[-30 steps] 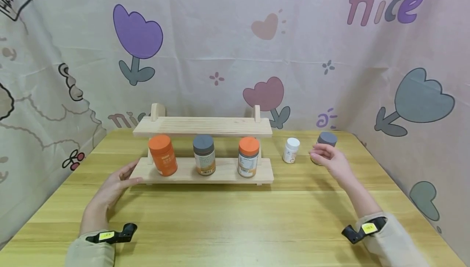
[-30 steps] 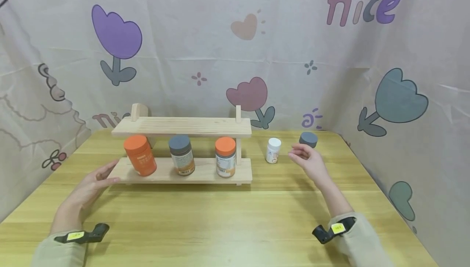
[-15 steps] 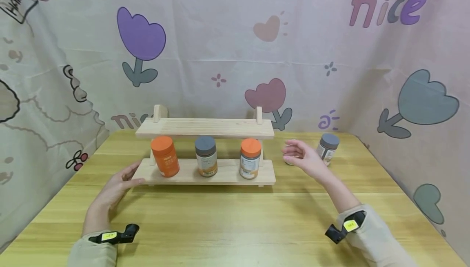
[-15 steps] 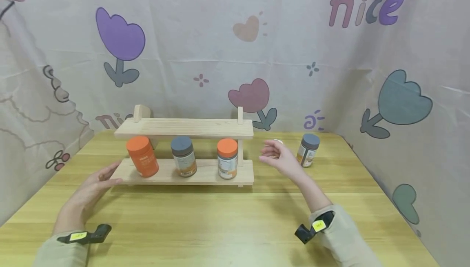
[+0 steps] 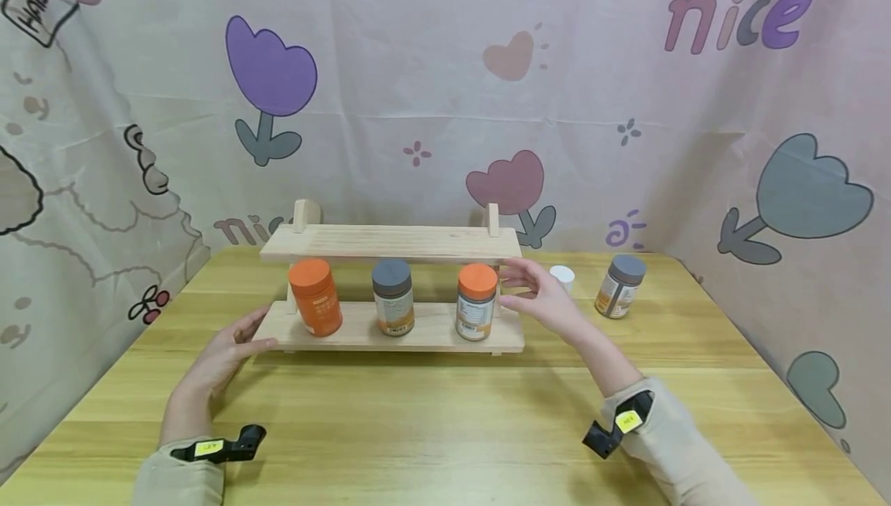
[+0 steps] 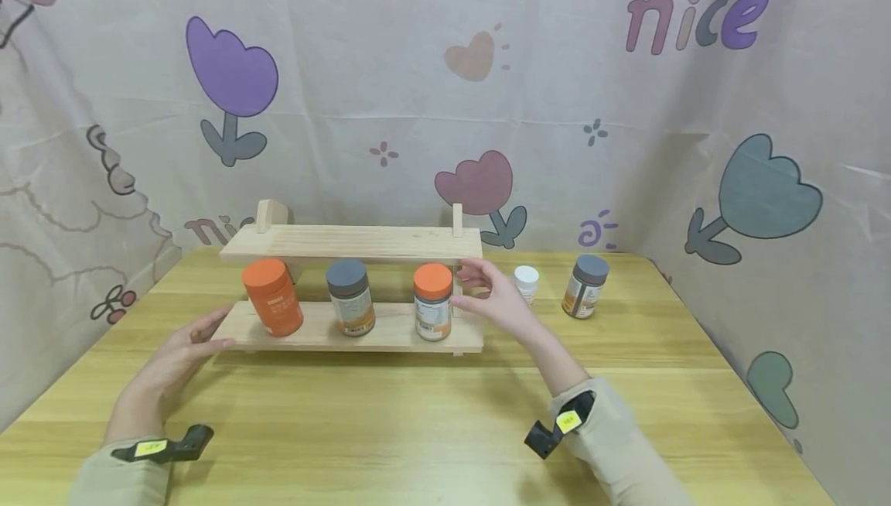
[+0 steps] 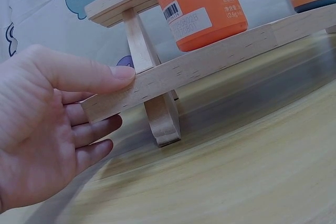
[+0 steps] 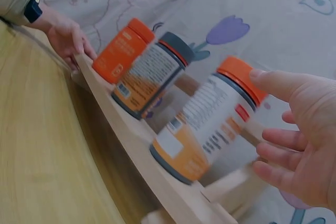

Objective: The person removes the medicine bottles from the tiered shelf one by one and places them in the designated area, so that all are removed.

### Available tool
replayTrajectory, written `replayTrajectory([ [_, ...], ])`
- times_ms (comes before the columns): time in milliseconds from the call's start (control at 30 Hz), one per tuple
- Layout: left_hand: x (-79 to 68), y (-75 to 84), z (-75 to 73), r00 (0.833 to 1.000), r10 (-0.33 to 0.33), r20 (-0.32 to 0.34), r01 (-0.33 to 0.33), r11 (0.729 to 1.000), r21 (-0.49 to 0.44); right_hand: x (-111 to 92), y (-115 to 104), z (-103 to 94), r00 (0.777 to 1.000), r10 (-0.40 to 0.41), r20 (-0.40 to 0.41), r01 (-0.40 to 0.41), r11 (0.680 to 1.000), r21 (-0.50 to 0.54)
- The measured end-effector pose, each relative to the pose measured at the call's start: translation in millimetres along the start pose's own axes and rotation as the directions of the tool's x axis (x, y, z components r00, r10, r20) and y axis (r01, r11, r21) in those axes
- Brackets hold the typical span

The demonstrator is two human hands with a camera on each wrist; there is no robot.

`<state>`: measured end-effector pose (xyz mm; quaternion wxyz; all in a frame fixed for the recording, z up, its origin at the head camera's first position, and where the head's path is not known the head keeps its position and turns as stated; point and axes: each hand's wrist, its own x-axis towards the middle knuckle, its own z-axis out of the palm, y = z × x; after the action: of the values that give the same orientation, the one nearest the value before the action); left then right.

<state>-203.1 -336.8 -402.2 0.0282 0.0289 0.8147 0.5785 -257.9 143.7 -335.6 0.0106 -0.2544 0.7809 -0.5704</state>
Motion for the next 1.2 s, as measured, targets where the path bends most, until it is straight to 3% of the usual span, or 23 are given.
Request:
replayTrajectory([
  [467,-0.3,2.4,-1.0,1.000,0.004,0.009,-0.004,1.000,0.008,13,-4,20.9,0.998,-0.036,0.043,0.038,0.998,-0.057],
  [1200,-2.2,2.5,0.8,1.000,-0.004,-0.008,0.004,1.000,-0.012,12,-5,25.3,0.998,-0.053,-0.017,0.052,0.995,-0.082],
])
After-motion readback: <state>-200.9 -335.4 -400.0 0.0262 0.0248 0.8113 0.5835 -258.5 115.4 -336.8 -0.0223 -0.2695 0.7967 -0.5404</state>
